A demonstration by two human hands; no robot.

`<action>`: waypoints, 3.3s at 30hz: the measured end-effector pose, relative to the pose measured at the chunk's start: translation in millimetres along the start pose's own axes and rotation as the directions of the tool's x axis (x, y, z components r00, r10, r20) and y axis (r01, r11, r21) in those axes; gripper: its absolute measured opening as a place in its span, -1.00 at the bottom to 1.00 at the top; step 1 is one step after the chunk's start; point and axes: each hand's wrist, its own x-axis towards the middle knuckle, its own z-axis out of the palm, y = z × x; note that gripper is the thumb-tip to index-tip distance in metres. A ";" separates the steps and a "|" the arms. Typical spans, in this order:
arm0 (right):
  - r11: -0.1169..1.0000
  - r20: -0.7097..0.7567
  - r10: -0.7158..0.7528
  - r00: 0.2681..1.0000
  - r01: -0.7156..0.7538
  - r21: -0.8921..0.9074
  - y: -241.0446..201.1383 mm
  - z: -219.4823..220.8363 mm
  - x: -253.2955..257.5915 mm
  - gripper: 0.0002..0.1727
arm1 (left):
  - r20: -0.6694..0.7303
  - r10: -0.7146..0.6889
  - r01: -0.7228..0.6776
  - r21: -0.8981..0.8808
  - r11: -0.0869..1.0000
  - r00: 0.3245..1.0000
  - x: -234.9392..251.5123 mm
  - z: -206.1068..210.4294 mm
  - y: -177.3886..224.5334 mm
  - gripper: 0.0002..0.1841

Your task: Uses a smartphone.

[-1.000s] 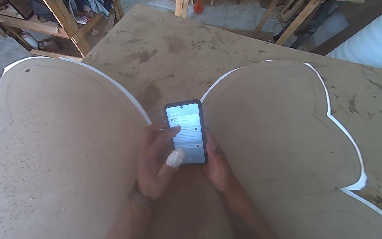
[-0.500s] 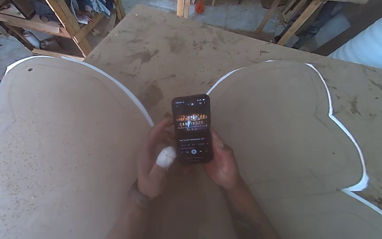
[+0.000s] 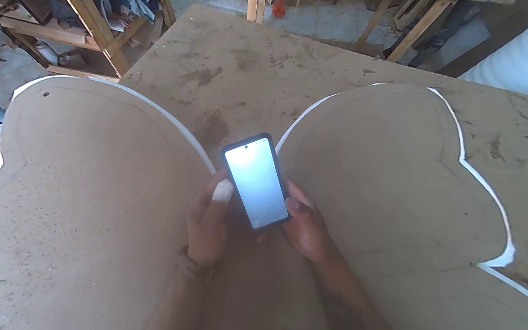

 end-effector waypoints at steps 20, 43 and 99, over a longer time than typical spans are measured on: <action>0.994 -0.024 -0.106 0.994 0.106 0.012 -4.7 9.8 5.3 -0.15 | -0.002 -0.041 0.041 -0.039 0.998 0.999 0.9 -3.9 1.2 -0.55; 0.990 0.007 -0.120 0.993 0.119 0.080 5.7 12.0 11.3 -0.14 | -0.060 -0.101 0.093 -0.129 0.987 0.993 7.8 -3.9 -5.1 -0.57; 0.992 -0.077 -0.128 0.989 0.126 -0.030 17.6 61.3 0.9 -0.34 | -0.057 -0.222 0.184 -0.381 0.906 0.973 -11.4 -10.3 0.4 -0.49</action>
